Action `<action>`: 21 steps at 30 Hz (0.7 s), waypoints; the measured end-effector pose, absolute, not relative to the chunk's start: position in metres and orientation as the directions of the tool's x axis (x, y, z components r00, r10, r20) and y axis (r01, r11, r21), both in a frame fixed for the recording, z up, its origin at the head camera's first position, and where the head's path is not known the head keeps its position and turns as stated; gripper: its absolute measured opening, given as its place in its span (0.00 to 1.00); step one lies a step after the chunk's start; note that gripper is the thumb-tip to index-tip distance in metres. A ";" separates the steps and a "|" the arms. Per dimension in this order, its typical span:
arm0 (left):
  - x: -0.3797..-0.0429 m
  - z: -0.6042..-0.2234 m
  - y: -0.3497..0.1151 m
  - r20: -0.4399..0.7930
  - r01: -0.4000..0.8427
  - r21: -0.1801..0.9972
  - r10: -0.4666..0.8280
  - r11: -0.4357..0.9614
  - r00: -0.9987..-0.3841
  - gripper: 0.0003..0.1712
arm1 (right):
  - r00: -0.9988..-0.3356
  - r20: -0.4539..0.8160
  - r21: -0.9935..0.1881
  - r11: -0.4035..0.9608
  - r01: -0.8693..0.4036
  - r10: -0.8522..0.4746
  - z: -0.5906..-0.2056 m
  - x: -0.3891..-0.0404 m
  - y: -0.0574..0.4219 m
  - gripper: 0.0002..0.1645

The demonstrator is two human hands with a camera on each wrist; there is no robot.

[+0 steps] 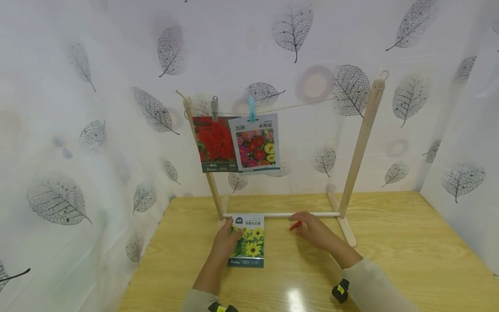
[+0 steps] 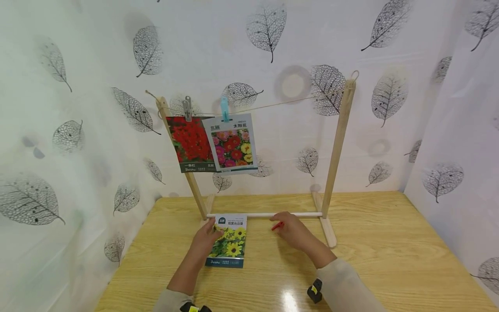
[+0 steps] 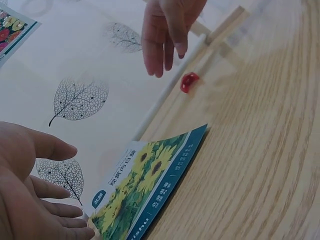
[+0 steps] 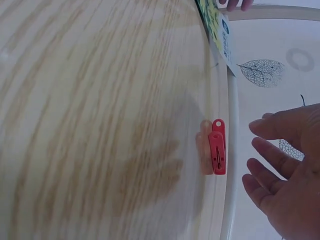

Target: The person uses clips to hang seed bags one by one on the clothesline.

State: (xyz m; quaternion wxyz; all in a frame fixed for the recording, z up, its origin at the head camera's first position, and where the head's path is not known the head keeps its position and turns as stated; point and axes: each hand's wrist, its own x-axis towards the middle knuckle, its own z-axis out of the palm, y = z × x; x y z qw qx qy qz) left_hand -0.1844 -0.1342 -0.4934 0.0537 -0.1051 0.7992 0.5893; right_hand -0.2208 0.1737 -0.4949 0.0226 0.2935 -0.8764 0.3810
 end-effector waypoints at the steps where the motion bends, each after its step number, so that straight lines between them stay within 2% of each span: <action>1: -0.185 -0.494 -0.134 -0.207 -0.230 0.927 -0.109 0.296 -0.972 0.40 | -0.818 0.264 -0.645 0.537 -0.544 -0.512 -0.496 -0.222 0.173 0.24; 6: -0.186 -0.497 -0.133 -0.211 -0.244 0.915 -0.134 0.322 -0.968 0.40 | -0.771 0.276 -0.539 0.572 -0.619 -0.574 -0.499 -0.229 0.170 0.26; 12: -0.187 -0.503 -0.133 -0.216 -0.251 0.918 -0.142 0.307 -0.966 0.40 | -0.761 0.303 -0.433 0.628 -0.646 -0.574 -0.502 -0.232 0.168 0.26; 21: -0.190 -0.506 -0.132 -0.226 -0.267 0.912 -0.163 0.312 -0.960 0.38 | -0.774 0.282 -0.419 0.653 -0.631 -0.567 -0.503 -0.230 0.168 0.26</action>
